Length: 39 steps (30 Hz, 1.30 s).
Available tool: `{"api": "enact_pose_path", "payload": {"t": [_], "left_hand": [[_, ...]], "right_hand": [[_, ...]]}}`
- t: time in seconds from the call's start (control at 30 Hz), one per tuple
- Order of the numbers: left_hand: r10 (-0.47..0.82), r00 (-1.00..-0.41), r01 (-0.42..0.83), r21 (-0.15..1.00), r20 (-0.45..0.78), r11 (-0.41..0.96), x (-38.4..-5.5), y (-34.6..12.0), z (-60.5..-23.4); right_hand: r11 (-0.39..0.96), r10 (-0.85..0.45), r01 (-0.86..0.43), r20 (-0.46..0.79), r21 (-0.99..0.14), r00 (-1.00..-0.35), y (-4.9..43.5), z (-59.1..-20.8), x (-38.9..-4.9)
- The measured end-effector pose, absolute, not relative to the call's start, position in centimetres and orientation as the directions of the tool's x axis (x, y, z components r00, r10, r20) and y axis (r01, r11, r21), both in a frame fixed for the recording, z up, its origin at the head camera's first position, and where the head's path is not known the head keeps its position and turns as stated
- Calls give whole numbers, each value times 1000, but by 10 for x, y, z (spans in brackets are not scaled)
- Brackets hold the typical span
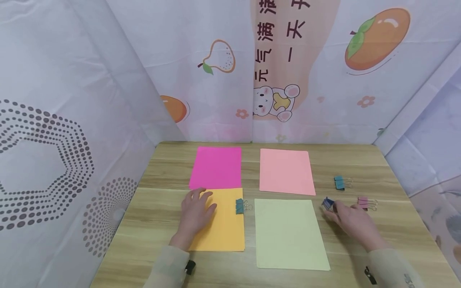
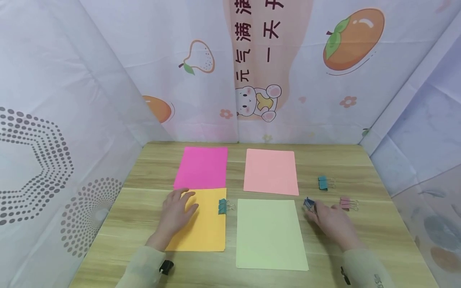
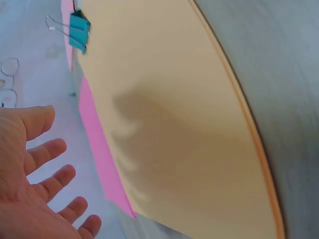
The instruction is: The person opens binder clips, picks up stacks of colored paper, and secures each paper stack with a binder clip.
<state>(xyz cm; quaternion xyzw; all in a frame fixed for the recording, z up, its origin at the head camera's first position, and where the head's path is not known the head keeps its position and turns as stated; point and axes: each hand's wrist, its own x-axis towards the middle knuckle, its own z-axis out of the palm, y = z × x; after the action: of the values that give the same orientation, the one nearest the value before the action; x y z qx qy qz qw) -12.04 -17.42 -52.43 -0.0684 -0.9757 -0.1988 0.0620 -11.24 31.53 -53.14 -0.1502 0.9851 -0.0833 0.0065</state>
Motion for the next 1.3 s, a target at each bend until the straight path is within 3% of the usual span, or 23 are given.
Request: {"api": "enact_pose_path", "payload": {"t": [0.23, 0.47, 0.73, 0.97, 1.3], "left_hand": [[218, -945, 295, 346, 245, 891, -116, -152, -517], [309, -922, 378, 363, 235, 851, -110, -130, -509], [438, -871, 491, 338, 224, 803, -104, -101, -504], [552, -802, 596, 238, 230, 767, -100, -77, -511], [586, -802, 597, 180, 115, 782, -98, -52, -519]], "right_hand": [[936, -319, -326, 67, -132, -945, 315, -533, -114], [915, -377, -395, 174, -82, -910, 315, -535, -113], [924, -358, -370, 121, -95, -926, 313, -534, -110], [922, -356, -368, 117, -115, -927, 312, -533, -111], [904, -395, -417, 193, -91, -898, 311, -534, -111]]}}
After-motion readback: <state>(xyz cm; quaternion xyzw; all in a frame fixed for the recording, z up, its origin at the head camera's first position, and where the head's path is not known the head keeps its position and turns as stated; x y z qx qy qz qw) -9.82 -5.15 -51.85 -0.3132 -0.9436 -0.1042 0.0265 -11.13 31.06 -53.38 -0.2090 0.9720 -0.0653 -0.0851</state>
